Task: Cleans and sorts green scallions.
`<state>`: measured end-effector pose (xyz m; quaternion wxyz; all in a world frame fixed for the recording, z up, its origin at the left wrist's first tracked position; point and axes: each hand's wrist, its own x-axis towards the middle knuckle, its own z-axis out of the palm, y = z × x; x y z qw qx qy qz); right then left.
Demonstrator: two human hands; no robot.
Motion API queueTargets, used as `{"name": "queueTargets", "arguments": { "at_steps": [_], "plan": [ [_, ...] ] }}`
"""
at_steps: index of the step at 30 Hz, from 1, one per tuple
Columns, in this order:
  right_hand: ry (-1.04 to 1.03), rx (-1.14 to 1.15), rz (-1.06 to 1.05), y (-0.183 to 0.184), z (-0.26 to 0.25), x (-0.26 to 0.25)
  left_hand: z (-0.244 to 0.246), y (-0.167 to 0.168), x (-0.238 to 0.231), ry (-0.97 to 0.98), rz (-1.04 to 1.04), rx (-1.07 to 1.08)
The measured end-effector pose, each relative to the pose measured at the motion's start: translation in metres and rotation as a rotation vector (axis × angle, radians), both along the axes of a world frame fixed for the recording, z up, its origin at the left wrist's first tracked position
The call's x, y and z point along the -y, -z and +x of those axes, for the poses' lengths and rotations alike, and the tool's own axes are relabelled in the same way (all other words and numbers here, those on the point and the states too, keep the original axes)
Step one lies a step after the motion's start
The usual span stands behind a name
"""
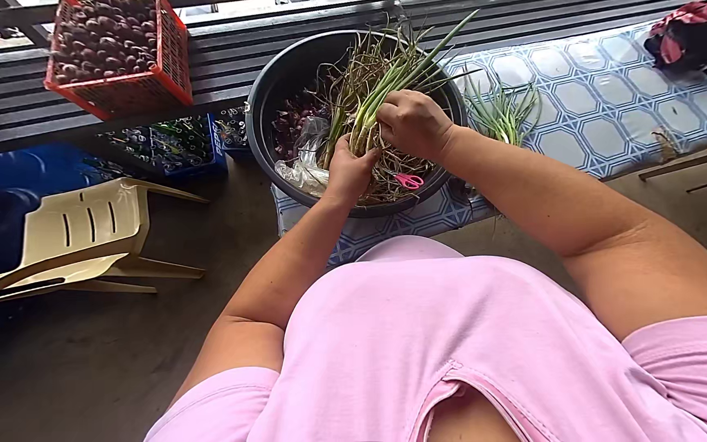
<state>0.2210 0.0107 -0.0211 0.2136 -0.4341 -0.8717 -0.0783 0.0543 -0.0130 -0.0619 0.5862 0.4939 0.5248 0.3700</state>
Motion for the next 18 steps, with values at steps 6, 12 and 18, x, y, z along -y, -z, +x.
{"name": "queueTargets", "arguments": {
  "at_steps": [6,12,18],
  "plan": [
    [0.63,-0.291,-0.432,-0.046,0.012,-0.019,0.002,0.007,0.011,0.095,-0.041,-0.154],
    [0.545,-0.366,-0.518,-0.052,0.047,-0.017,-0.012,0.014,0.006,-0.058,-0.212,0.085],
    [0.405,-0.122,-0.691,-0.02,0.033,-0.003,-0.02,-0.006,-0.002,-0.113,-0.304,0.265]
  ]
}}
